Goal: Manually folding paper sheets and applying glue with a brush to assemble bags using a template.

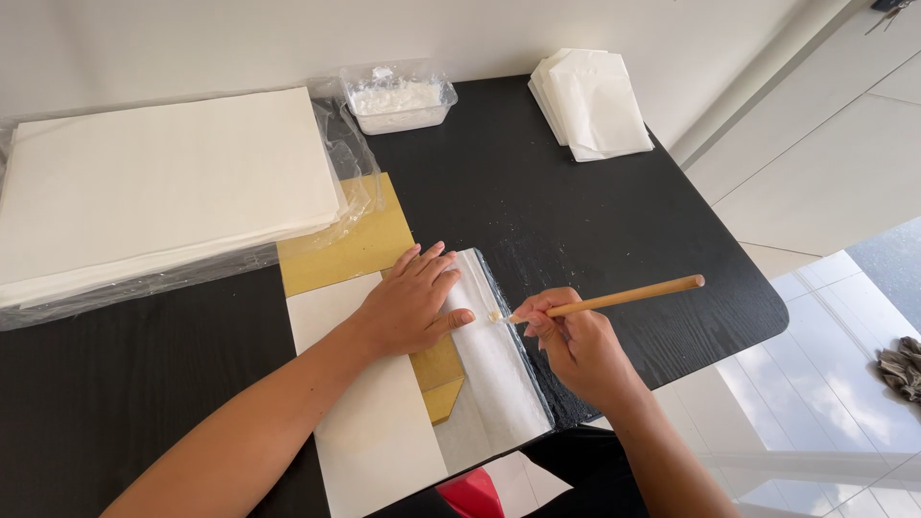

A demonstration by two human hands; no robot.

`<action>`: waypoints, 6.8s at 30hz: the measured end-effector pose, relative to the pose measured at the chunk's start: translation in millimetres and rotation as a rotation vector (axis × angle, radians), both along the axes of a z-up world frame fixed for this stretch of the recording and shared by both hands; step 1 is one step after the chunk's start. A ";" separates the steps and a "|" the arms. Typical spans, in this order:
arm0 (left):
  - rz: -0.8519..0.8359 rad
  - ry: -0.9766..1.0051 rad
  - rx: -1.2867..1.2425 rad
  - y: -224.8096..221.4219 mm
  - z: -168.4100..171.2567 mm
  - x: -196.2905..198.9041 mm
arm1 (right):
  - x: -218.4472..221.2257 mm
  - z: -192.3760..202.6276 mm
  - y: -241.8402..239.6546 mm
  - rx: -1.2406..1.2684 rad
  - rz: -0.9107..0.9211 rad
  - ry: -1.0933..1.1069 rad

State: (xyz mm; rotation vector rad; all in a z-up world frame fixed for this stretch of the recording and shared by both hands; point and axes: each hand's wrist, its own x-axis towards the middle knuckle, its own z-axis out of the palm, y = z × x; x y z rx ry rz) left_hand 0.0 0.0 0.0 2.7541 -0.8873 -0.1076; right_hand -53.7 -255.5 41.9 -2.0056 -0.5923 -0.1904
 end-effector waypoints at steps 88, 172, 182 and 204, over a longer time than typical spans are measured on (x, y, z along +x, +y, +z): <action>-0.059 -0.157 -0.169 5.0 -31.7 8.5 | -88.5 25.8 -63.0 -0.248 0.021 0.127; 0.505 0.684 -0.846 22.4 27.6 29.3 | 323.5 12.0 127.9 0.172 -0.232 0.109; 0.478 0.693 -0.896 25.8 24.7 30.9 | 316.3 -1.1 122.5 0.174 -0.169 0.096; 0.441 0.532 -1.019 28.4 13.3 30.1 | 286.6 -3.9 110.2 0.274 -0.197 0.248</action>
